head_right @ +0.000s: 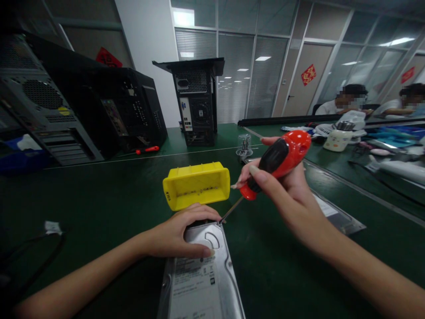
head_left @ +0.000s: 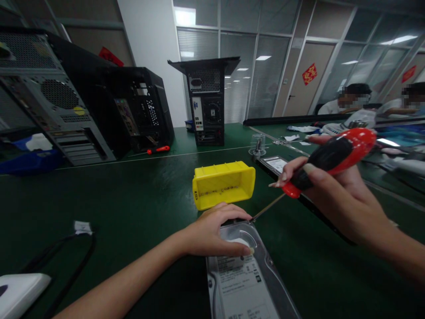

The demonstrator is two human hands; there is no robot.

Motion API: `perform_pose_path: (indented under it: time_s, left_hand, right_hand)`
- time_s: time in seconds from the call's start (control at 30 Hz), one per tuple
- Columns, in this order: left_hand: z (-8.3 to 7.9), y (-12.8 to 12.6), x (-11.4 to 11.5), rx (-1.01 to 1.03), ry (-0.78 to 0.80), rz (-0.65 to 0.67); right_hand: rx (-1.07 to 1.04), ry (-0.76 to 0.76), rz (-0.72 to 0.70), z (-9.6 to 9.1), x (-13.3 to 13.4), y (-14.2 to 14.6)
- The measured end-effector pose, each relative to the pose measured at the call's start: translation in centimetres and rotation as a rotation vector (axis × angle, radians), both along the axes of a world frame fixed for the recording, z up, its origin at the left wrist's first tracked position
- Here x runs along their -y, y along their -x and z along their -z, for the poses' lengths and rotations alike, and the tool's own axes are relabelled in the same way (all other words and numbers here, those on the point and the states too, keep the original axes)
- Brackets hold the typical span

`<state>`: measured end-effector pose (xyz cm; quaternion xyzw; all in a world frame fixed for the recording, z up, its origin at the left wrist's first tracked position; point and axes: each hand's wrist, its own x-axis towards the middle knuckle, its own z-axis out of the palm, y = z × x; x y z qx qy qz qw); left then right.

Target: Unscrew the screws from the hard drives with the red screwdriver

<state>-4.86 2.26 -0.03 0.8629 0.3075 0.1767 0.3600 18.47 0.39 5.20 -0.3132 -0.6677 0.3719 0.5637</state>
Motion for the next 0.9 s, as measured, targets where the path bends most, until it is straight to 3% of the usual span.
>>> perform_pose_path:
  time_s: [0.1, 0.4, 0.67, 0.9]
  left_hand:
    - [-0.1, 0.0, 0.0, -0.006, 0.004, -0.001]
    - [-0.4, 0.1, 0.2, -0.027, 0.027, 0.009]
    - [-0.3, 0.1, 0.0, -0.036, 0.056, -0.003]
    - [-0.1, 0.2, -0.1, -0.022, 0.051, 0.005]
  right_hand:
    - [0.055, 0.030, -0.019, 0.3, 0.4, 0.2]
    - [-0.262, -0.137, 0.026, -2.2, 1.7, 0.0]
    - [-0.261, 0.047, -0.040, -0.1, 3.1, 2.1]
    - [-0.319, 0.046, -0.023, -0.4, 3.5, 2.1]
